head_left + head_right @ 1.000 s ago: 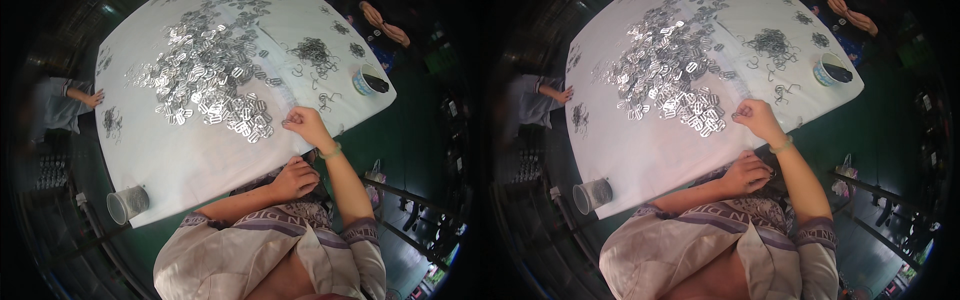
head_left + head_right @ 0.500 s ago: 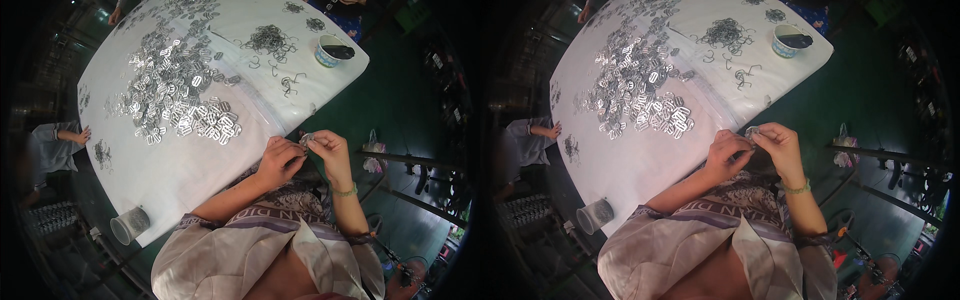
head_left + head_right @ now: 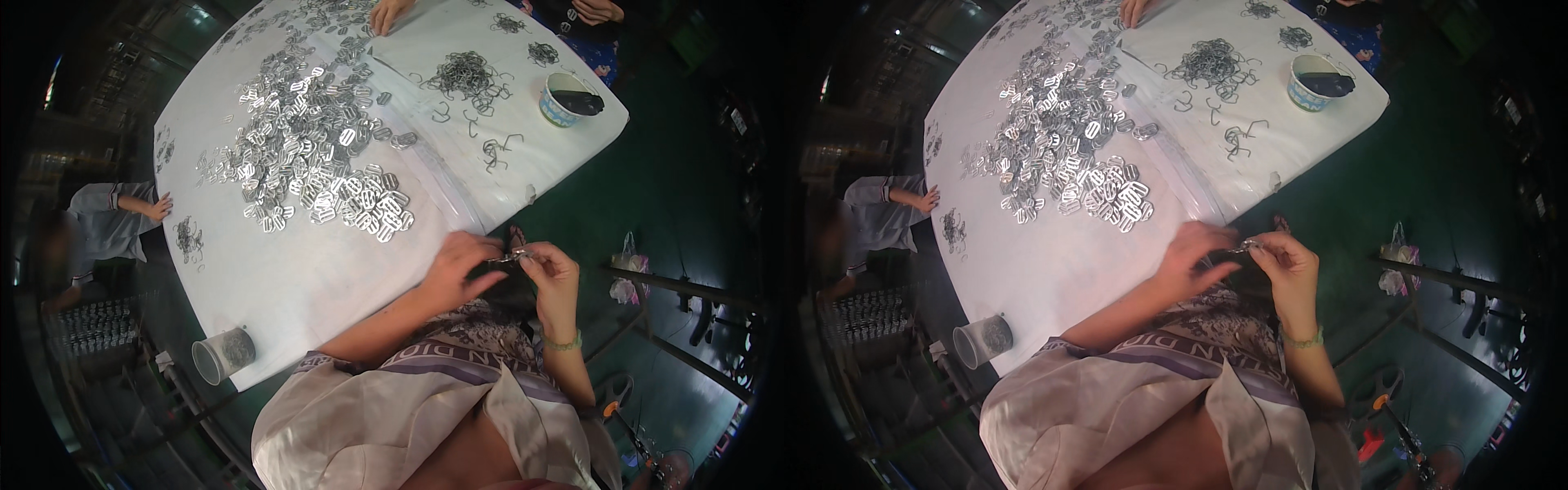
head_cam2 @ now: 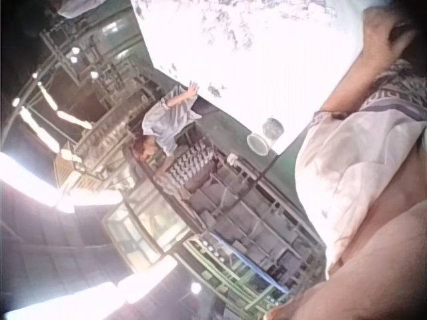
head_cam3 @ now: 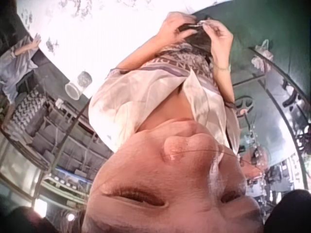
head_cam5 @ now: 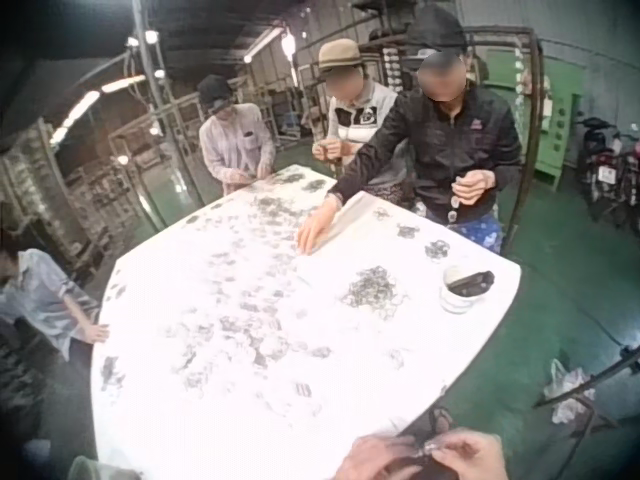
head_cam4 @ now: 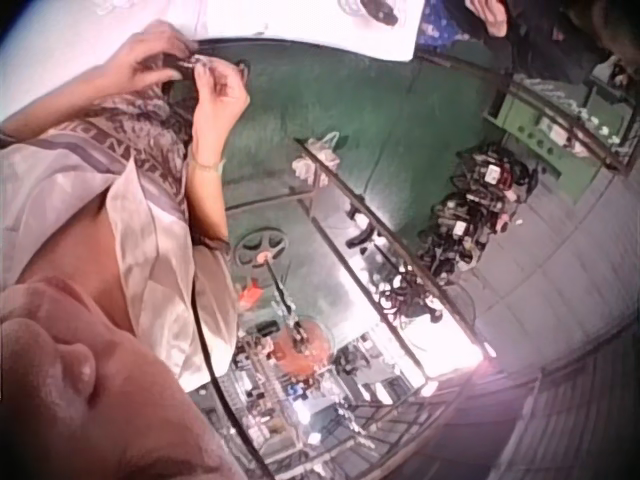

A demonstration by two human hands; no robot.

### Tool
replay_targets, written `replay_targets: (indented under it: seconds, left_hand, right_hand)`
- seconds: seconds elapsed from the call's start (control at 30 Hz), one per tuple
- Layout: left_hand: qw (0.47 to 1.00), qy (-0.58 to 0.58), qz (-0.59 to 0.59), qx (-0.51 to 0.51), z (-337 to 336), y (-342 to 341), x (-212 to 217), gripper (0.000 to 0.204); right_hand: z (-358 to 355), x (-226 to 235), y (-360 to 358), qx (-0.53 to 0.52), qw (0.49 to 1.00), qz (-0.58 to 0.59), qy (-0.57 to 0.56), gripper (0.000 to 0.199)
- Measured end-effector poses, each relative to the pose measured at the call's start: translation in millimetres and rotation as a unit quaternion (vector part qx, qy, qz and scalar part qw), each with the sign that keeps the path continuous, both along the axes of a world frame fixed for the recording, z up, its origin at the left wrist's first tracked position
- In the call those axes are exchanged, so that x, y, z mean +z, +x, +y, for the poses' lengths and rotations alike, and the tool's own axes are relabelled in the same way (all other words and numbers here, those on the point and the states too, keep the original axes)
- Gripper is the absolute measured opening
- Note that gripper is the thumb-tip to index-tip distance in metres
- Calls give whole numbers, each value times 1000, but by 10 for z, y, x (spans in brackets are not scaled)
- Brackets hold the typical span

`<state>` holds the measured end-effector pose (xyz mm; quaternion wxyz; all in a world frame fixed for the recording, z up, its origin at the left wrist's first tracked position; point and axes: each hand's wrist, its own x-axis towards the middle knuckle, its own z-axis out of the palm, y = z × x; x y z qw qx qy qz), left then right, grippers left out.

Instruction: The person assembles keychains by hand, picking up small metal tags and hooks from a table and linking them together. They periodically lift the completed chain to hang it on a nearby metal rack.

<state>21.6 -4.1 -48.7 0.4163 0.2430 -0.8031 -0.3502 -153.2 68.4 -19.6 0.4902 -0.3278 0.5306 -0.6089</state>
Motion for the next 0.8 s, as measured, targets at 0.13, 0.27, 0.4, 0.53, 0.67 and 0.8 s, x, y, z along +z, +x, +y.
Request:
replay_targets:
  seconds: [0.13, 0.27, 0.4, 0.53, 0.67, 0.8]
  left_hand:
    - [922, -85, -224, 303, -349, 468, -90, 48]
    - [846, -49, -378, 372, -601, 666, -339, 65]
    - [903, -35, -351, 247, -599, 331, -354, 68]
    - [924, -76, -300, 223, -929, 140, -331, 68]
    - [879, -53, -369, 298, -1413, 81, -374, 66]
    - [834, -58, -513, 196, -1263, -30, -2, 51]
  right_hand:
    - [44, -48, -11, -20, 999, 22, -14, 12]
    - [84, -73, -8, -39, 999, 15, -5, 12]
    - [90, -130, -19, -51, 999, 1, -9, 12]
    - [111, -82, -25, -57, 998, 11, 0, 13]
    - [166, -101, -23, -65, 998, 13, -1, 13]
    - [204, -95, -23, -70, 997, 22, 6, 12]
